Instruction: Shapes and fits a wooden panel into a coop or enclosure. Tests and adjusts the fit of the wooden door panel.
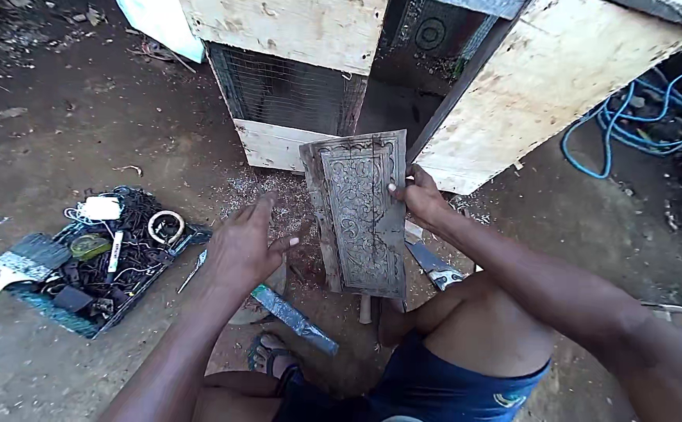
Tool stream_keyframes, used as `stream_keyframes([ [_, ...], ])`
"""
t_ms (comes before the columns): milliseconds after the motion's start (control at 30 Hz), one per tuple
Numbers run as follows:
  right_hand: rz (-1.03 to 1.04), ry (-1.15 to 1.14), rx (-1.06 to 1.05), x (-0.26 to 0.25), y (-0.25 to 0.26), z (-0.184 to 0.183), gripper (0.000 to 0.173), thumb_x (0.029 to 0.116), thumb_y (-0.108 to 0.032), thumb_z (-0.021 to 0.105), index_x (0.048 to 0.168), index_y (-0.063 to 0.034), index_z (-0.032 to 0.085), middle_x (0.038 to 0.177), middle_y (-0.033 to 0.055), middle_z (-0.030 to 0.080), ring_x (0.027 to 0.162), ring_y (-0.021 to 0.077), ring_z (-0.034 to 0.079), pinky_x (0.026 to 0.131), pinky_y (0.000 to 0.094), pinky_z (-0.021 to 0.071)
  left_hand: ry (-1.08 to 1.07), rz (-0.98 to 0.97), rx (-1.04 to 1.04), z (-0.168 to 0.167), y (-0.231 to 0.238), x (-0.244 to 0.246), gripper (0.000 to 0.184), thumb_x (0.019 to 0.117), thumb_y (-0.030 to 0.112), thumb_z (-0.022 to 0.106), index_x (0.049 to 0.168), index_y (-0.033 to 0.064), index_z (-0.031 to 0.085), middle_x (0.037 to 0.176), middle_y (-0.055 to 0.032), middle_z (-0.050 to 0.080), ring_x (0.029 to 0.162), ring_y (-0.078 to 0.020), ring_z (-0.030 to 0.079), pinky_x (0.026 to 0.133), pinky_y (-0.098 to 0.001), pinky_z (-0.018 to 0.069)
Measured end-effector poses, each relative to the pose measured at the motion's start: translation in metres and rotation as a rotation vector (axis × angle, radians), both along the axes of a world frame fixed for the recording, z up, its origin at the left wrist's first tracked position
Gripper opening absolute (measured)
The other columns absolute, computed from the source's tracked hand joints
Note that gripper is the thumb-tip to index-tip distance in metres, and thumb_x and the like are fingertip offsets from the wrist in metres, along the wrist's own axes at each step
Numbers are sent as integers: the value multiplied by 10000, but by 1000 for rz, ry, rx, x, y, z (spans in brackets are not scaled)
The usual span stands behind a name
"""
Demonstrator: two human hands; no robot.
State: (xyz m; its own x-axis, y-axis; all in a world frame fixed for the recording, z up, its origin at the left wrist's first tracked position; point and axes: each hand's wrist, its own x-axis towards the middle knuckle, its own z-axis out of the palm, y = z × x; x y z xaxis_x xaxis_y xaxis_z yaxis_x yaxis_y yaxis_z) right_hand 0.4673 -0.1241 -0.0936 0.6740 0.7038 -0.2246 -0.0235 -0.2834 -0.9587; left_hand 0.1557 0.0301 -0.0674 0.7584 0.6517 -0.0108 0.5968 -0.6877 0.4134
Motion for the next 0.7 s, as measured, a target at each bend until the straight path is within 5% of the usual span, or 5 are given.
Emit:
stream_keyframes([
  [67, 32, -4, 57, -4, 0, 6, 351, 918, 43, 679, 1211, -19, 496, 981, 154, 677, 843, 232, 712, 756, 413, 624, -41, 157, -235, -7, 23, 1, 785, 909, 402, 792, 1533, 100, 424, 1350, -248, 621, 1179, -467, 636, 963, -712, 486],
  [167, 54, 49, 111, -15, 0, 17, 297, 971, 12, 631, 1225, -66, 497, 1000, 127, 708, 862, 213, 724, 774, 403, 617, -219, 246, -712, -21, 33, 4, 796, 930, 360, 775, 1565, 130, 354, 1539, -153, 493, 1261, -323, 622, 1017, -557, 531],
  [267, 71, 111, 148, -20, 5, 24, 291, 1006, -4, 600, 1263, -67, 477, 1052, 135, 709, 902, 242, 731, 794, 437, 624, -458, 209, -998, -20, 25, 20, 608, 981, 243, 713, 1514, 134, 441, 1434, -84, 598, 1213, -202, 639, 990, -407, 554],
  [400, 96, 124, 182, -25, 15, 28, 301, 1009, -16, 608, 1276, -76, 481, 1040, 131, 715, 875, 233, 733, 761, 424, 625, -637, 239, -1001, -27, 32, 36, 242, 1052, 233, 605, 1243, 84, 601, 1107, -64, 690, 999, -156, 663, 896, -389, 563],
  [700, 259, -231, 128, -12, 22, 43, 363, 957, -67, 716, 1254, -74, 506, 998, 94, 749, 879, 197, 752, 812, 371, 634, -851, 270, -890, -47, 30, 47, 189, 1052, 152, 565, 1188, 38, 631, 1053, -70, 690, 996, -143, 675, 919, -355, 574],
])
